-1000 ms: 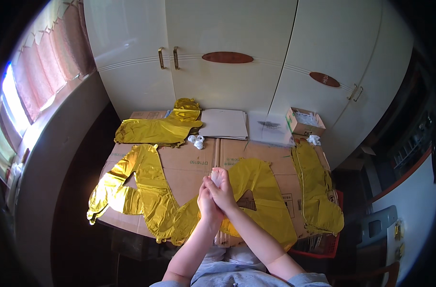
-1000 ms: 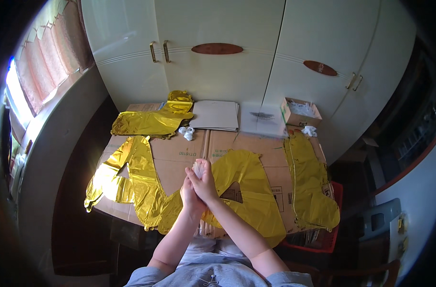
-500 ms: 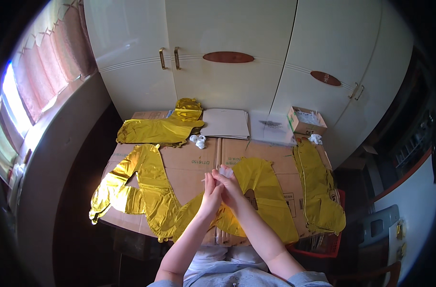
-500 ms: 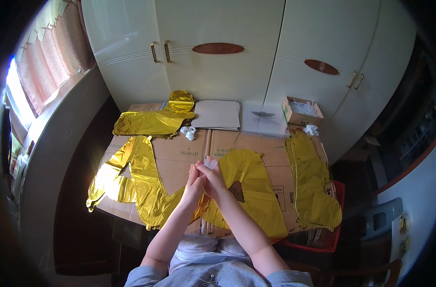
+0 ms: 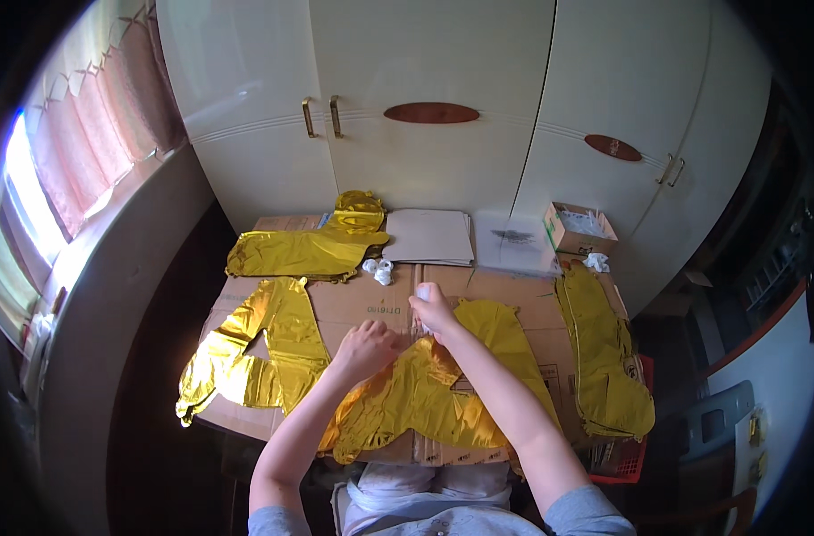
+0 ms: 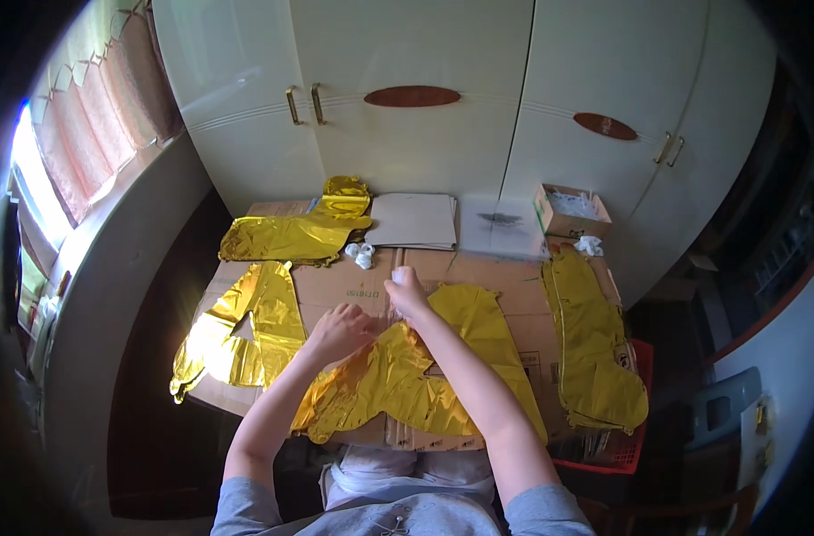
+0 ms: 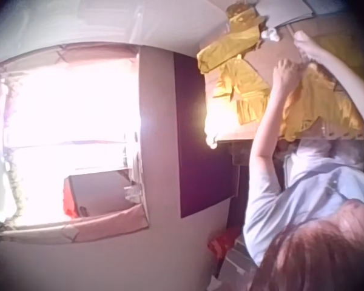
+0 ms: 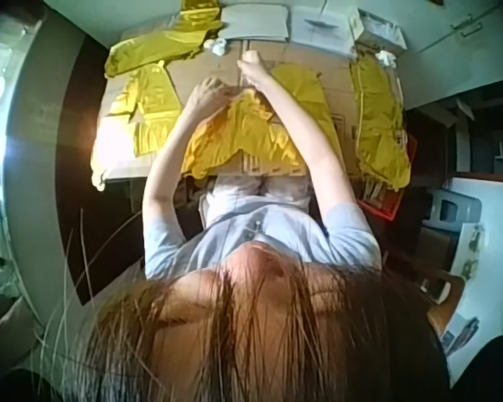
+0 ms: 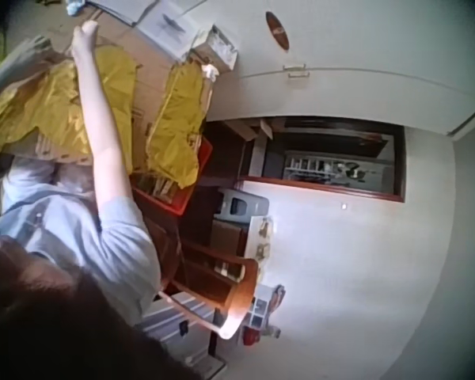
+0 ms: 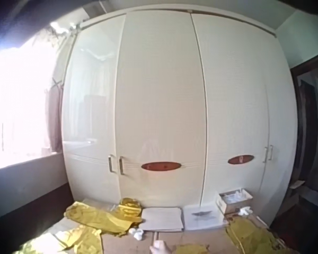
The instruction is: Fold gold foil letter balloons and insert them into paper envelopes.
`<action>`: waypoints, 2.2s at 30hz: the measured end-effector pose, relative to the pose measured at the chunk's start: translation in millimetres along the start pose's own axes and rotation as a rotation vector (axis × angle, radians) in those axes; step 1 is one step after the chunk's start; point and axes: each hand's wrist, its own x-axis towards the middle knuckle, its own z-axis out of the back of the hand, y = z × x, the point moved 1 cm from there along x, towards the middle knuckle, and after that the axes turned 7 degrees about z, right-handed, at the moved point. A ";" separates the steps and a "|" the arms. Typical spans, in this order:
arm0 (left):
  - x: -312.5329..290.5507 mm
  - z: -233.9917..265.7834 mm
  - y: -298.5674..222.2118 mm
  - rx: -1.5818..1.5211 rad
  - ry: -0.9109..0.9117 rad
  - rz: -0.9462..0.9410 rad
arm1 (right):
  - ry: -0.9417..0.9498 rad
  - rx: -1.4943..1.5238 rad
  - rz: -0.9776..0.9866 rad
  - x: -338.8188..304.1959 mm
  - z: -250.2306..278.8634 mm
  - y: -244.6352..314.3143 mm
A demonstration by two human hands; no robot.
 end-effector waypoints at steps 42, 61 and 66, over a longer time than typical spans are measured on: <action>106.3 -50.0 42.7 -0.196 -0.323 0.179 | 0.254 -0.784 0.515 38.1 10.1 11.8; -64.0 -14.4 -34.7 0.093 0.189 -0.314 | 0.021 -1.125 0.413 -62.7 225.0 44.5; -67.6 -30.6 -50.5 0.107 0.156 -0.252 | -0.501 -1.268 0.153 -1.2 414.5 -10.4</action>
